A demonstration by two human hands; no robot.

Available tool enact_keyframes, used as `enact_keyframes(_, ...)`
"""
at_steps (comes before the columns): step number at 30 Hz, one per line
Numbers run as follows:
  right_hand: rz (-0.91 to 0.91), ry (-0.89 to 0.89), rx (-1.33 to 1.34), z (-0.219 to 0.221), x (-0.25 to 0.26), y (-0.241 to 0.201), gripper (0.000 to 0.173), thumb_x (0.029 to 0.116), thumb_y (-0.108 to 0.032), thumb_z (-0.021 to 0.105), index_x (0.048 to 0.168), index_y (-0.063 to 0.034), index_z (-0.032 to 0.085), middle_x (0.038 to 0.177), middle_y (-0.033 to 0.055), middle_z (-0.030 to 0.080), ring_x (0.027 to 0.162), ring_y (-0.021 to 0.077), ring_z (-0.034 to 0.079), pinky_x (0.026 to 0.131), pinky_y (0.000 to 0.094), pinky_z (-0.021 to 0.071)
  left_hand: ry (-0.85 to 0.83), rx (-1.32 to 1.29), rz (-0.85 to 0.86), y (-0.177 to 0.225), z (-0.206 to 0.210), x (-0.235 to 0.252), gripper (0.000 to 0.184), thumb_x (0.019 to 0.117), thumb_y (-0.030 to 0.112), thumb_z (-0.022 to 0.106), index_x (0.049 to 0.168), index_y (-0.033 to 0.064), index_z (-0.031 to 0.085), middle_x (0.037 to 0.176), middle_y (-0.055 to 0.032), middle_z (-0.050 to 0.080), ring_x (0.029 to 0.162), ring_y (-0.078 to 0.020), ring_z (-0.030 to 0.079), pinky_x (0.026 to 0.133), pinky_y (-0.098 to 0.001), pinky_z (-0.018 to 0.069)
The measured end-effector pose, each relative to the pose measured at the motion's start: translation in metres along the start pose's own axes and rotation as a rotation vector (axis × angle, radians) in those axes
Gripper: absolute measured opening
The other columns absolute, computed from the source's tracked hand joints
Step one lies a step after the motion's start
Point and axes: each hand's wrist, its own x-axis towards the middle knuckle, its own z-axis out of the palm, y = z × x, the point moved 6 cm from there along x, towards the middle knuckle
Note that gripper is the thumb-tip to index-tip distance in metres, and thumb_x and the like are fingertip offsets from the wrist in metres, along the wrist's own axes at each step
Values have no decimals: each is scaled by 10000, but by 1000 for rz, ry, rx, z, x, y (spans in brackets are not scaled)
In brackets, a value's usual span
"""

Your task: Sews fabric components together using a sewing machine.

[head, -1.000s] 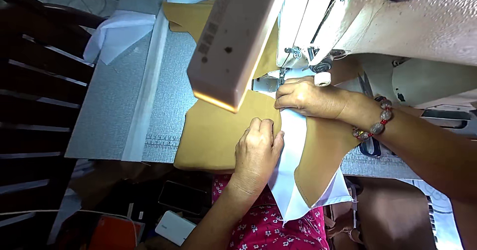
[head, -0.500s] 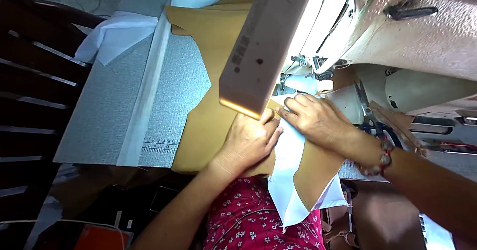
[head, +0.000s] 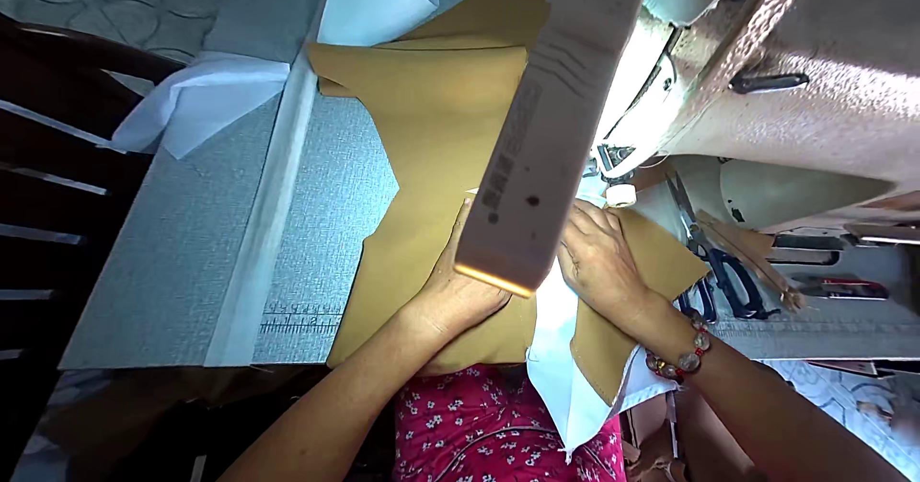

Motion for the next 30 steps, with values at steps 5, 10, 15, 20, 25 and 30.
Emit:
enact_keyframes(5,-6,-9,-35,1,3,3,352,906,-86,578,1219,-55,737,1313,152,688,1098,361,686,901,529,515,-20,-5,-35,-2,1,4,500,1084,409,317,1453,230,603,1614,-73,429,1539,-388,277,1207,-699,108)
enact_keyframes(10,-9,-29,-47,-1,3,3,352,924,-111,556,1221,-62,740,1307,151,694,1147,365,672,923,537,501,-42,-4,-50,-1,1,4,506,1082,400,313,1453,216,604,1629,-67,405,1541,-394,268,1206,-700,111)
enact_keyframes(15,-53,-38,-69,0,4,4,366,918,-86,554,1236,-44,730,1327,169,681,1136,368,686,919,555,513,-31,3,-53,-2,0,6,510,1078,397,304,1472,233,585,1622,-72,417,1537,-409,271,1198,-715,109)
enact_keyframes(20,-77,-55,-78,-4,9,5,371,925,-76,535,1239,-42,729,1311,190,684,1163,385,675,958,562,496,-46,12,-69,-5,-1,11,506,1077,387,309,1490,240,563,1623,-68,417,1538,-408,266,1197,-719,110)
enact_keyframes(25,-162,49,-17,-6,14,14,311,898,-62,586,1152,-40,764,1230,203,712,1097,392,689,926,532,527,-69,17,-98,-10,-3,19,514,1082,408,296,1508,253,539,1640,-49,391,1551,-399,235,1202,-712,94)
enact_keyframes(30,-254,35,154,-24,-6,-14,195,881,-39,613,999,-15,766,953,126,755,944,264,725,865,394,568,-48,5,-92,-15,-6,29,507,1084,395,306,1500,236,550,1636,-60,396,1541,-410,257,1197,-719,108)
